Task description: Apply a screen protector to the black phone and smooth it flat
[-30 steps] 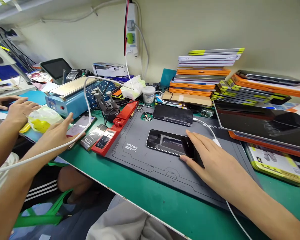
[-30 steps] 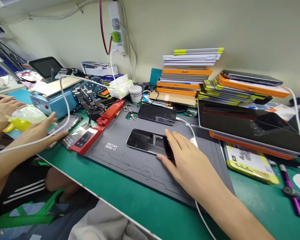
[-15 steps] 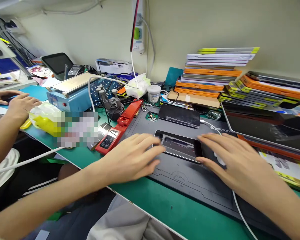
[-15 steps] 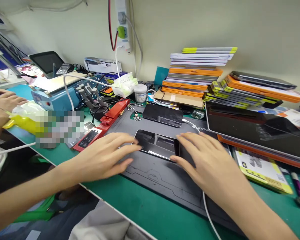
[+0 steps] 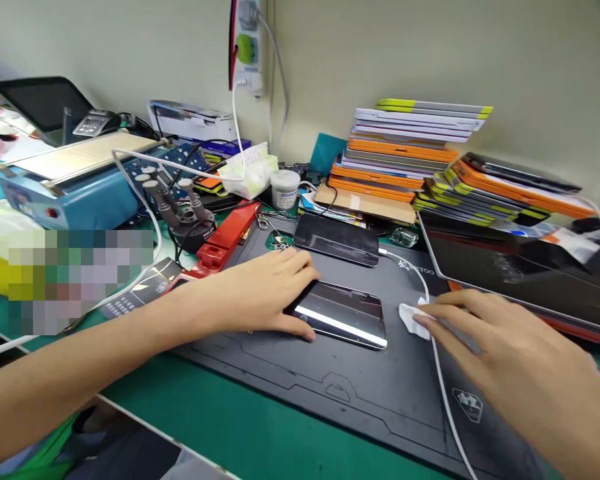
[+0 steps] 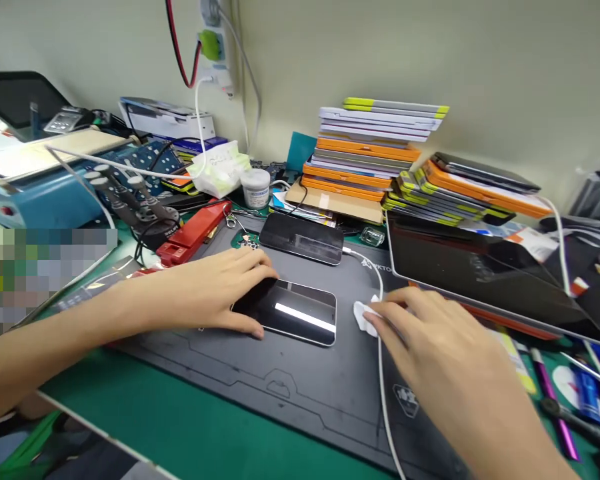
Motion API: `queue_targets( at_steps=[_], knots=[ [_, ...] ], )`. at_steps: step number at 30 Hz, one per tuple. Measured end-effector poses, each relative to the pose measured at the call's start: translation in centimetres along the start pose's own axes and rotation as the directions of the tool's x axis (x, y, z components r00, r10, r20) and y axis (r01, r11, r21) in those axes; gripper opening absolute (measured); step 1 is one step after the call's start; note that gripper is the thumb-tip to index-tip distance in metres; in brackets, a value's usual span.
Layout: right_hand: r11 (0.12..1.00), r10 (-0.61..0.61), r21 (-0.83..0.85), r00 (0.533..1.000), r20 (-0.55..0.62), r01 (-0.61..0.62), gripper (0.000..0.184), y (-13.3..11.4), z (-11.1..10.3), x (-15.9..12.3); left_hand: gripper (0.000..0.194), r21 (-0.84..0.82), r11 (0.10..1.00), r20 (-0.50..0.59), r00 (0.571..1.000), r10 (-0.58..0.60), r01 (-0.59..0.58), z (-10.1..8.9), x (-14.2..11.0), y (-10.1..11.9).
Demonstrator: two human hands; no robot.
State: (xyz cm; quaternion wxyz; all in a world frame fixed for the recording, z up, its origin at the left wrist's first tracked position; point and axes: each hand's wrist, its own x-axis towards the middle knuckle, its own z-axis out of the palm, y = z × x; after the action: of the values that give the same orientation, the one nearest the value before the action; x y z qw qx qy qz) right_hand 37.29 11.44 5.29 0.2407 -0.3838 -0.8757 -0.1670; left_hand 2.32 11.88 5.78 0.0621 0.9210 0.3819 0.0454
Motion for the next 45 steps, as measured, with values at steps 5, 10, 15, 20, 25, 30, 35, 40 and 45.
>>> queue_targets(
  at_steps=[5,10,15,20,25,30,35,40,45],
  knots=[
    [0.993,-0.103,-0.047,0.993,0.062,0.106,0.029,-2.8,0.5,0.3,0.079,-0.195,0.981,0.074,0.997,0.026,-0.011,-0.5,0.1,-1.5],
    [0.998,-0.055,0.026,0.999,-0.002,0.055,0.014,-3.9,0.4,0.3,0.080,-0.285,0.958,0.083,0.996,-0.016,0.039,-0.4,0.5,-1.7],
    [0.990,-0.138,0.054,0.987,0.083,0.133,0.031,-4.4,0.4,0.8,0.080,-0.344,0.937,0.100,0.995,-0.024,0.057,-0.4,0.8,-2.0],
    [0.995,-0.088,-0.037,0.985,0.148,0.095,0.044,-4.4,1.6,1.2,0.083,-0.371,0.928,0.109,0.994,-0.003,0.043,-0.3,0.8,-2.4],
    [0.995,-0.088,-0.038,0.976,0.201,0.097,0.053,-3.9,2.6,1.1,0.071,-0.421,0.907,0.079,0.997,-0.001,0.035,-0.1,1.0,-2.6],
    [0.984,-0.174,-0.014,0.970,0.171,0.179,0.056,-5.3,1.5,-0.9,0.057,-0.426,0.903,0.050,0.998,-0.030,0.048,0.0,1.3,-2.6],
    [0.976,-0.203,-0.039,0.963,0.178,0.213,0.057,-4.6,1.6,-0.6,0.048,-0.444,0.895,0.065,0.998,-0.012,0.040,0.1,1.5,-3.1],
    [0.990,-0.137,0.067,0.944,0.301,0.123,0.059,-4.0,2.9,2.3,0.040,-0.484,0.875,0.056,0.998,0.015,0.014,0.2,1.4,-3.6],
    [0.992,-0.109,0.093,0.946,0.307,0.084,0.052,-4.9,2.7,2.4,0.035,-0.546,0.838,0.014,1.000,0.010,0.000,0.6,1.4,-4.2]
  ],
)
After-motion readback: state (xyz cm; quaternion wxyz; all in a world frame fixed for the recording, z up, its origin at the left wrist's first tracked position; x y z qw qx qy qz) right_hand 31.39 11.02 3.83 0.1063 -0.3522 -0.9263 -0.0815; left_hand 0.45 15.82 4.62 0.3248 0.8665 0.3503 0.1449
